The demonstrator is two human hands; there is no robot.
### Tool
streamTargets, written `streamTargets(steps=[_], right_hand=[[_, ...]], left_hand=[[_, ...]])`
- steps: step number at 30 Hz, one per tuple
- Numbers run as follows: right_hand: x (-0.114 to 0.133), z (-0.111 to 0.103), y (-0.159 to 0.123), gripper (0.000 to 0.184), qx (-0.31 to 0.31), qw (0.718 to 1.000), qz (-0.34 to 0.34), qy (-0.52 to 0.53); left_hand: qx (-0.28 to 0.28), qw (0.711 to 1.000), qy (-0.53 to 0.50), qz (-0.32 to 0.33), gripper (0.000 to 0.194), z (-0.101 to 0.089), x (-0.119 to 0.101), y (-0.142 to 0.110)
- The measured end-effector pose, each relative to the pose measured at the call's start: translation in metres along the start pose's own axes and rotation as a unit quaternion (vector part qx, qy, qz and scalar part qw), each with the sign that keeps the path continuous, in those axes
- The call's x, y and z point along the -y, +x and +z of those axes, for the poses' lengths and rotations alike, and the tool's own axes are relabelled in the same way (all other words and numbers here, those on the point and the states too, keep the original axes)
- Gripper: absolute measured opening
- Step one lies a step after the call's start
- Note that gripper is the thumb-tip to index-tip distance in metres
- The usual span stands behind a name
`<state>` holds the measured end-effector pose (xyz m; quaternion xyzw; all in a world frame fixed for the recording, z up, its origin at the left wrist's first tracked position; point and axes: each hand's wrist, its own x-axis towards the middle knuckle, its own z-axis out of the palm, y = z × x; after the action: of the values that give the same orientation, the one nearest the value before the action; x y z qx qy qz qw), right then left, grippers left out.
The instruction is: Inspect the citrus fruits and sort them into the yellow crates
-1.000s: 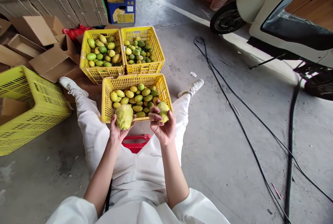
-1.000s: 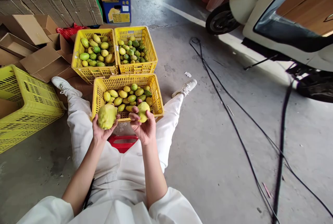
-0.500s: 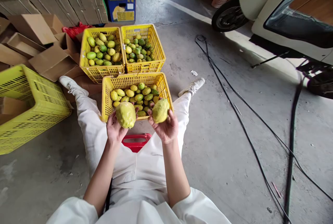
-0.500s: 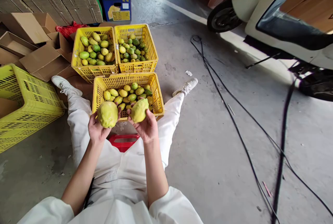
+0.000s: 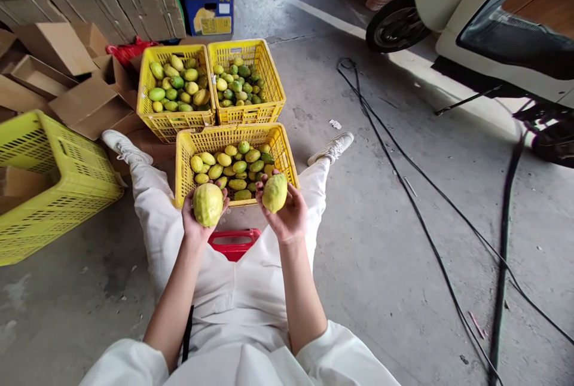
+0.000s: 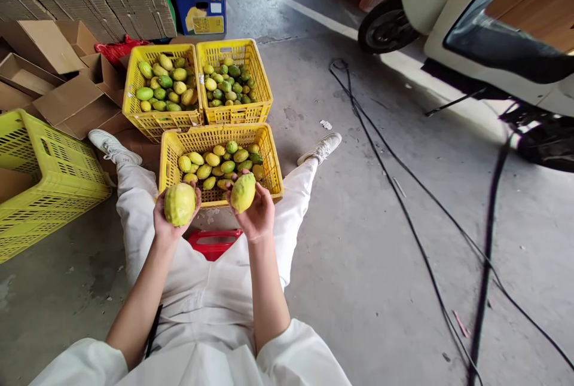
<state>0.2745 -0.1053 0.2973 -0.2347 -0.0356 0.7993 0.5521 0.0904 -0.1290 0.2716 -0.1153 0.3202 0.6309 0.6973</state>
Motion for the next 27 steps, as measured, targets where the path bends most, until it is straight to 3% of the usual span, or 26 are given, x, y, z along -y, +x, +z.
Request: streamTargets(steps=[3, 6, 11, 14, 17, 20, 23, 27], right_hand=[[-0.001, 0.003, -0.004, 0.025, 0.022, 0.998, -0.054, 0.013], [-0.004, 0.001, -0.004, 0.013, 0.048, 0.995, -0.063, 0.063], [-0.008, -0.007, 0.006, 0.033, 0.001, 0.996, 0.086, 0.026], [-0.011, -0.007, 0.009, 0.040, 0.004, 0.993, 0.122, 0.005], [-0.010, -0.002, 0.005, 0.030, 0.016, 0.994, 0.108, 0.008], [-0.007, 0.003, 0.000, 0.015, 0.024, 0.998, 0.051, -0.008], [-0.007, 0.004, -0.002, 0.026, 0.030, 0.999, 0.001, -0.029], [-0.014, -0.001, 0.003, 0.026, 0.023, 0.999, 0.026, 0.027]], left_hand=[[0.044, 0.999, -0.010, 0.015, 0.041, 0.008, 0.000, -0.004], [0.087, 0.994, -0.045, 0.038, 0.039, 0.013, 0.001, -0.005], [0.042, 0.999, -0.024, -0.020, 0.035, 0.006, 0.003, -0.001], [0.001, 0.999, 0.003, -0.037, 0.031, 0.002, 0.002, 0.001], [-0.003, 0.999, 0.011, -0.043, 0.036, 0.001, 0.001, 0.000], [0.031, 0.999, -0.002, -0.027, 0.046, 0.003, 0.001, -0.004], [0.074, 0.997, -0.036, -0.004, 0.048, 0.007, 0.003, -0.006], [0.091, 0.991, -0.102, 0.008, 0.050, 0.007, 0.008, 0.000]])
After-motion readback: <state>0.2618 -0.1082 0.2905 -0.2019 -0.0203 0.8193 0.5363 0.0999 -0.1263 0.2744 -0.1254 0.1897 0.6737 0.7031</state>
